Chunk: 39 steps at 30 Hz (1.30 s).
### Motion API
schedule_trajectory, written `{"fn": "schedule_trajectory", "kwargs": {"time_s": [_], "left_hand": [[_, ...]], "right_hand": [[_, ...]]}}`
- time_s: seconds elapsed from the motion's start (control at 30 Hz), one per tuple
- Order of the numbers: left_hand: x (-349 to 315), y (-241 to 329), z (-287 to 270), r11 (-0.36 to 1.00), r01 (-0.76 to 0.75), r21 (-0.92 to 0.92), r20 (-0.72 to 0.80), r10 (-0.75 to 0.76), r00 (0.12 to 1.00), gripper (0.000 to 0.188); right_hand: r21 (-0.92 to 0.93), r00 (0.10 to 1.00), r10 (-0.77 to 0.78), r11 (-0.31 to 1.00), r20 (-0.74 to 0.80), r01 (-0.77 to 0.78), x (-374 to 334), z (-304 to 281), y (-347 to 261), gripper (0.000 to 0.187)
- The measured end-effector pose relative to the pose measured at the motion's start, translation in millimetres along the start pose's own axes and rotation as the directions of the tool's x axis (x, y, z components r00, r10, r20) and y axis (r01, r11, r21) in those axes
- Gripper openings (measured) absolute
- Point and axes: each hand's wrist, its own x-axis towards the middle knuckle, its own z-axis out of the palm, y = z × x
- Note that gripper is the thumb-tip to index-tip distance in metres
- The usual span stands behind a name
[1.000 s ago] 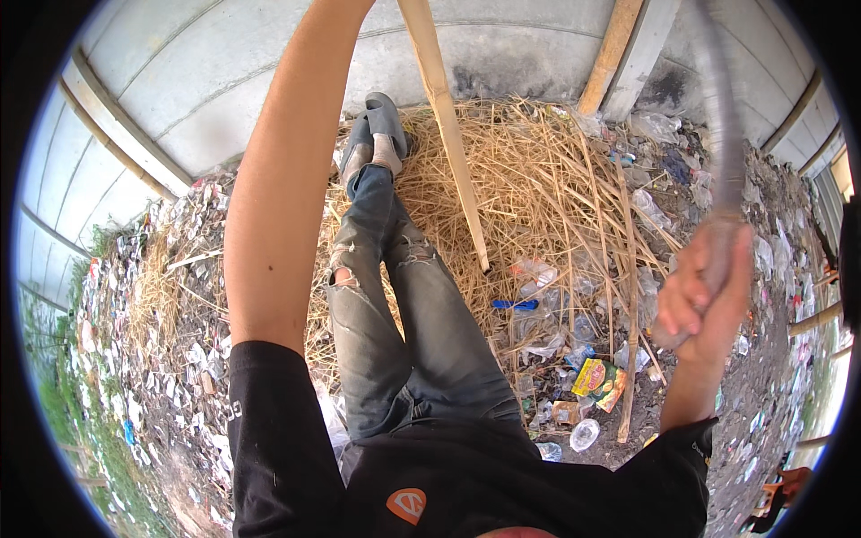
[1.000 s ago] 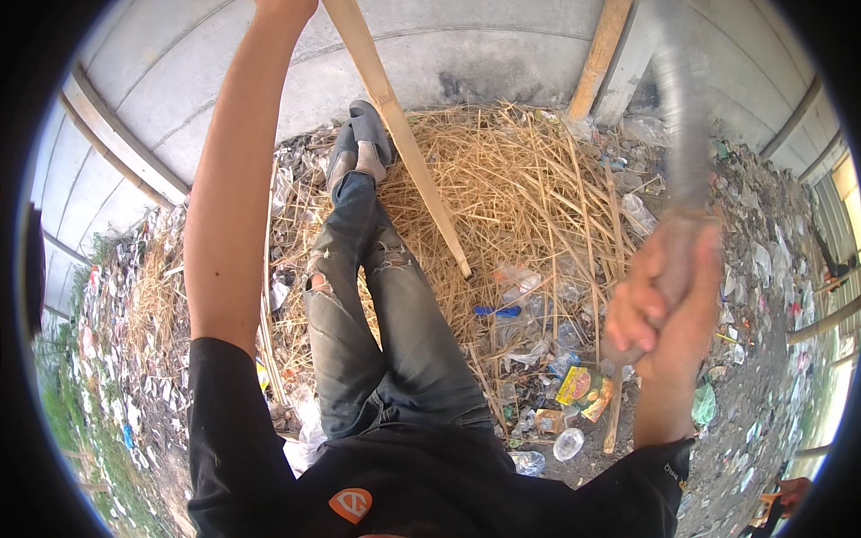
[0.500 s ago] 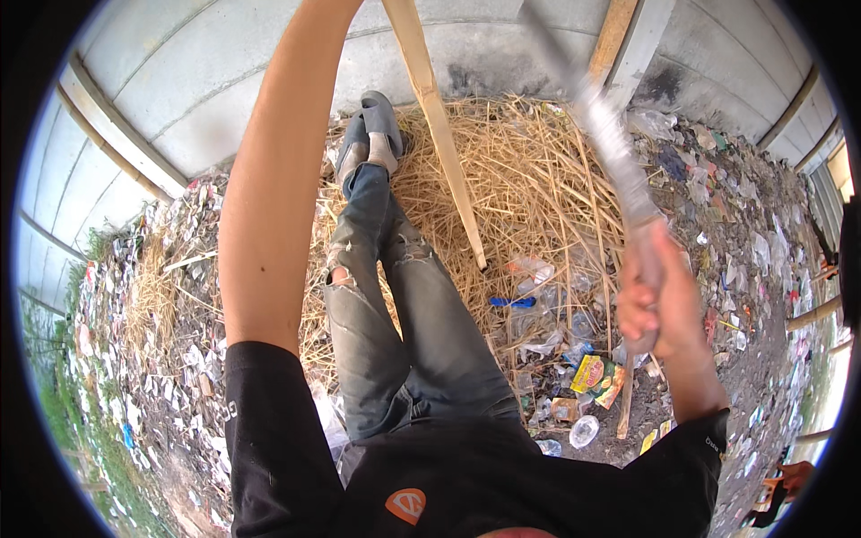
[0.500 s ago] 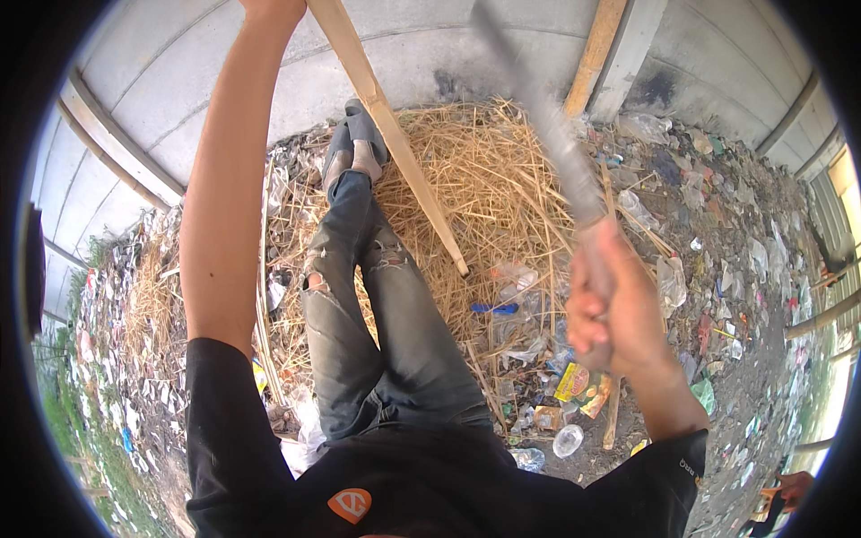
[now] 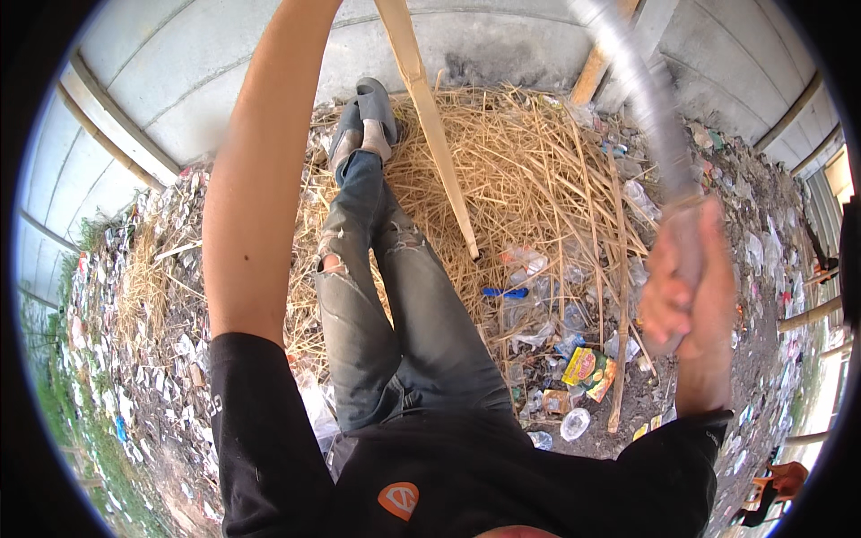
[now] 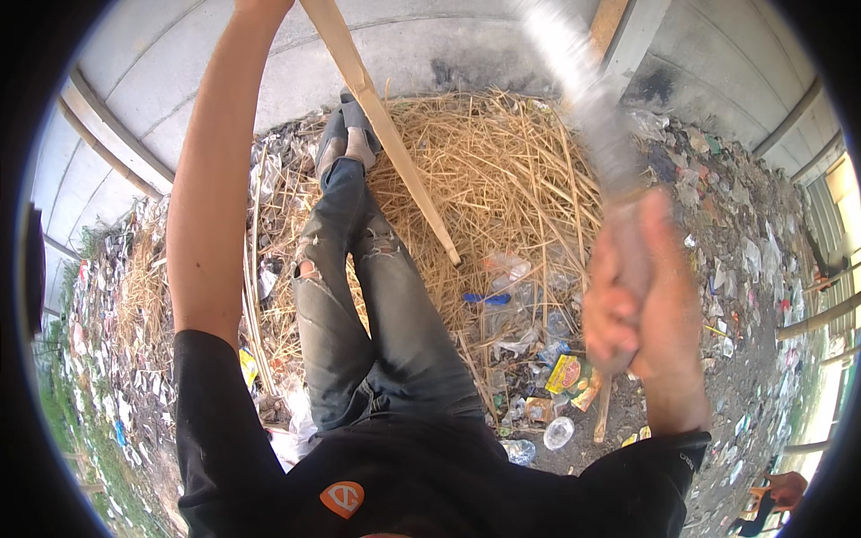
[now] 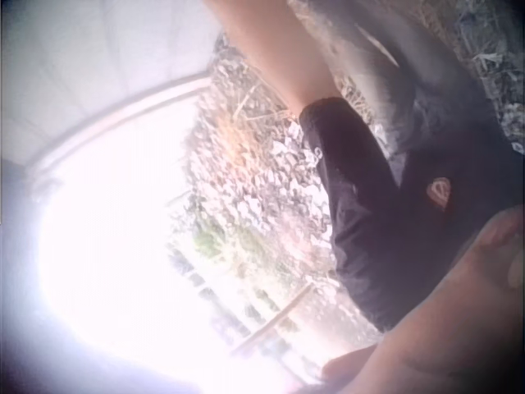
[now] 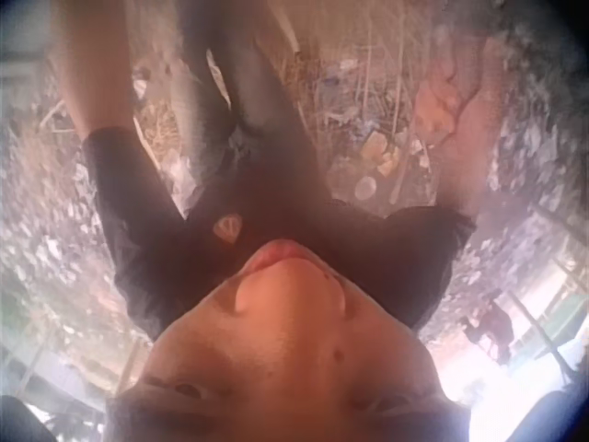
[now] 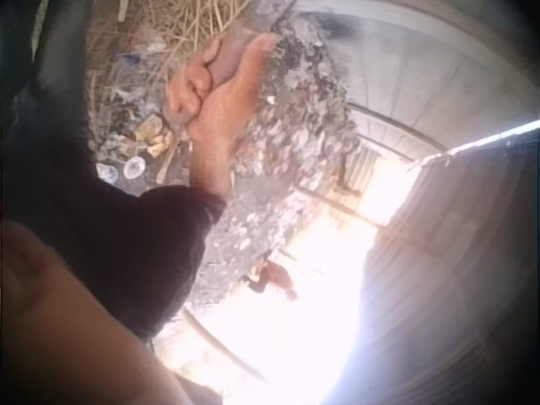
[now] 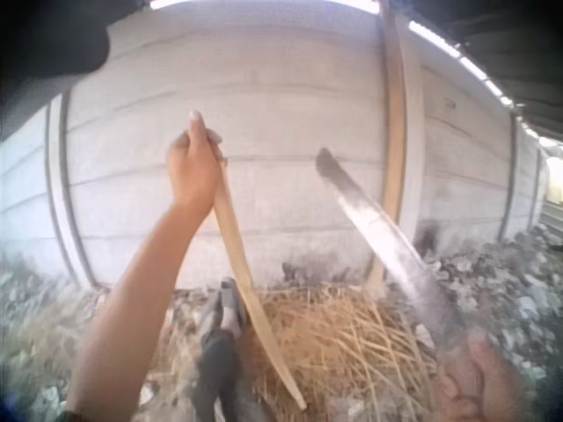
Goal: The person sits on a pile of straw and debris, using a utility knife to split long bamboo poles into thin strips. They hold the bamboo with one hand and carefully slice along its length with the other, separating the material into usable slats.
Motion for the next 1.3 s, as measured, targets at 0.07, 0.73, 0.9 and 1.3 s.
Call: {"fn": "schedule_trajectory", "kwargs": {"time_s": [0.07, 0.73, 0.9, 1.3], "left_hand": [[4.9, 2.5, 5.1, 1.0, 0.01, -0.029, 0.004, -0.01, 1.0, 0.059], [-3.8, 10.1, 26.3, 0.989, 0.016, -0.15, 0.018, -0.013, 1.0, 0.058], [-3.6, 14.8, 33.1, 0.993, 0.002, -0.121, 0.064, 0.005, 0.998, 0.058], [-7.3, 7.9, 32.2, 0.994, -0.06, -0.089, 0.088, 0.068, 0.994, 0.059]], "right_hand": [[0.056, 0.885, -0.455, 0.89, 0.093, 0.452, -3.2, -0.3, -36.3, 0.061], [0.124, 0.68, -0.707, 0.705, 0.192, 0.698, 7.1, 9.4, 41.5, 0.058], [-0.215, 0.884, 0.428, 0.86, -0.188, -0.462, 23.4, -34.9, 127.4, 0.057], [0.21, 0.589, -0.8, 0.599, 0.111, 0.773, 13.8, 17.5, 33.2, 0.07]]}}
